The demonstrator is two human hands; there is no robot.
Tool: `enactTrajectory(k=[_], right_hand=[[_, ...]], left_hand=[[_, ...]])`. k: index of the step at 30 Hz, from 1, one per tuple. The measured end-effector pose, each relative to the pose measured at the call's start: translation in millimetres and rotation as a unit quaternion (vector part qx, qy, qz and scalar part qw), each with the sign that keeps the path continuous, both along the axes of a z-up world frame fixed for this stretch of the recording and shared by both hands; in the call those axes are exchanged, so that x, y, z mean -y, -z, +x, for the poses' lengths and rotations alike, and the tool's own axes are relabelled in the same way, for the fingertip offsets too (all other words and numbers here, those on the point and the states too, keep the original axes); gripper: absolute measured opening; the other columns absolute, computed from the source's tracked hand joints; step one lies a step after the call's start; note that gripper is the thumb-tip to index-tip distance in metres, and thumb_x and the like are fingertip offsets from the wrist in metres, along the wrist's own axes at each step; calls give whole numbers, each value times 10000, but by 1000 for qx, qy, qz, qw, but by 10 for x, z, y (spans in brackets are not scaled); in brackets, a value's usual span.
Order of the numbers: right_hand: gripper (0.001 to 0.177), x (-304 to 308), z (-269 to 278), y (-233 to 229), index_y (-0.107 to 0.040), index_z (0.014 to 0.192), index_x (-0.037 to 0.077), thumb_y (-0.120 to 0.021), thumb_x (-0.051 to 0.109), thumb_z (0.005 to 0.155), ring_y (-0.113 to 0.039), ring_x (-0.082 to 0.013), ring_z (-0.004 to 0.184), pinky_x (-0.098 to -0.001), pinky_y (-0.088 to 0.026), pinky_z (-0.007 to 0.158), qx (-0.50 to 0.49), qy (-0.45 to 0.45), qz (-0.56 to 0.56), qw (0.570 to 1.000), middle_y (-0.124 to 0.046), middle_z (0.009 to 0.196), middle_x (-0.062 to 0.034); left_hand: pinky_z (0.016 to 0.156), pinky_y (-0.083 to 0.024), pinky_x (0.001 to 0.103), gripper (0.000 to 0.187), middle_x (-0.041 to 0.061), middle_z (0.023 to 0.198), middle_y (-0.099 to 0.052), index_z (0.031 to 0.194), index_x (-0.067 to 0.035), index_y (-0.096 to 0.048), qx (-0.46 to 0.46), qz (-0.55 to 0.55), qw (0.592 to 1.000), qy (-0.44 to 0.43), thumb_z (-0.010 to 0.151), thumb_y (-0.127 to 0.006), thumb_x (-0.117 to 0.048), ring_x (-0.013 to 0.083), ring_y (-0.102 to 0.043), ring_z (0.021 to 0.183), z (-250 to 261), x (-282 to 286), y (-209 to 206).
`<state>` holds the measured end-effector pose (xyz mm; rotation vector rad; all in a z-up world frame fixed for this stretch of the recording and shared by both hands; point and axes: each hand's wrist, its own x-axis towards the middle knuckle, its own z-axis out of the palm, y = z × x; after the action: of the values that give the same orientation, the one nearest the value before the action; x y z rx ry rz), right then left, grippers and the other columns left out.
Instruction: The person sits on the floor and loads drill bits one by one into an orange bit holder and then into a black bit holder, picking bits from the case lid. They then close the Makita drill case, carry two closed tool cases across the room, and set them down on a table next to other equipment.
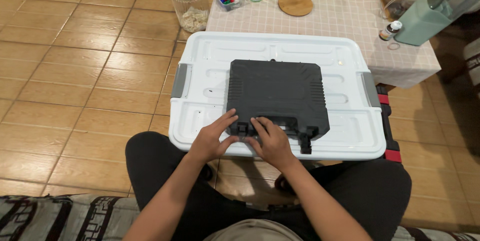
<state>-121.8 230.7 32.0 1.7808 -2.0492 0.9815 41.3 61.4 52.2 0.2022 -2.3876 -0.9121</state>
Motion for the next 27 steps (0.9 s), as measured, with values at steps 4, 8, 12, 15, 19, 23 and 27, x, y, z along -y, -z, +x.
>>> enactTrajectory(k=[4, 8, 12, 15, 19, 23, 27], right_hand=[[525, 93, 53, -15, -676, 1247, 0, -849, 265, 829, -706, -298, 933, -371, -575, 767, 28, 23, -33, 999, -656, 1196, -172], [457, 114, 93, -26, -707, 1174, 5, -856, 227, 804, -717, -286, 880, -366, -569, 728, 31, 48, -51, 997, -679, 1152, -156], [372, 153, 118, -65, -728, 1128, 30, -857, 222, 837, -731, -239, 809, -328, -580, 679, 33, 71, -52, 996, -696, 1133, -120], [354, 178, 144, -130, -731, 1111, 29, -850, 217, 836, -731, -225, 781, -314, -581, 654, 28, 73, -60, 995, -701, 1110, -118], [384, -8, 51, -256, -736, 1128, 13, -835, 201, 808, -704, -297, 884, -388, -563, 756, 19, 31, -19, 999, -708, 1135, -148], [272, -634, -307, -371, -716, 1099, 38, -795, 164, 871, -652, -314, 1086, -435, -520, 962, 15, 50, -58, 997, -680, 1144, -150], [335, -1304, -575, -393, -650, 1104, 31, -748, 59, 785, -613, -378, 1042, -439, -501, 915, 117, 218, -4, 969, -646, 1080, -182]], left_hand=[[959, -589, 382, 529, 157, 1446, -605, 1306, -40, -635, -25, -4, 999, -20, 833, -827, -179, 331, -670, 1217, -27, -14, 48], [902, -613, 367, 492, 163, 1400, -643, 1271, -35, -662, -39, -14, 998, -39, 827, -829, -168, 324, -714, 1136, -68, -25, 123], [827, -634, 343, 442, 148, 1348, -678, 1231, -35, -681, -56, -19, 997, -57, 832, -824, -159, 300, -761, 1022, -115, -34, 137], [765, -632, 329, 425, 147, 1333, -686, 1203, -26, -691, -52, -25, 996, -67, 823, -829, -158, 287, -775, 938, -138, -59, 80], [805, -592, 429, 405, 124, 1249, -720, 1129, -53, -723, -48, -100, 985, -132, 758, -827, -175, 326, -752, 968, -141, -163, -15], [882, -553, 455, 246, 92, 1032, -729, 1007, -96, -724, -107, -204, 964, -136, 800, -830, -178, 313, -702, 1013, -247, -470, 27], [930, -540, 403, 197, 86, 1012, -722, 992, -93, -703, -100, -173, 980, 22, 879, -837, -181, 261, -667, 1017, -597, -928, 177]])
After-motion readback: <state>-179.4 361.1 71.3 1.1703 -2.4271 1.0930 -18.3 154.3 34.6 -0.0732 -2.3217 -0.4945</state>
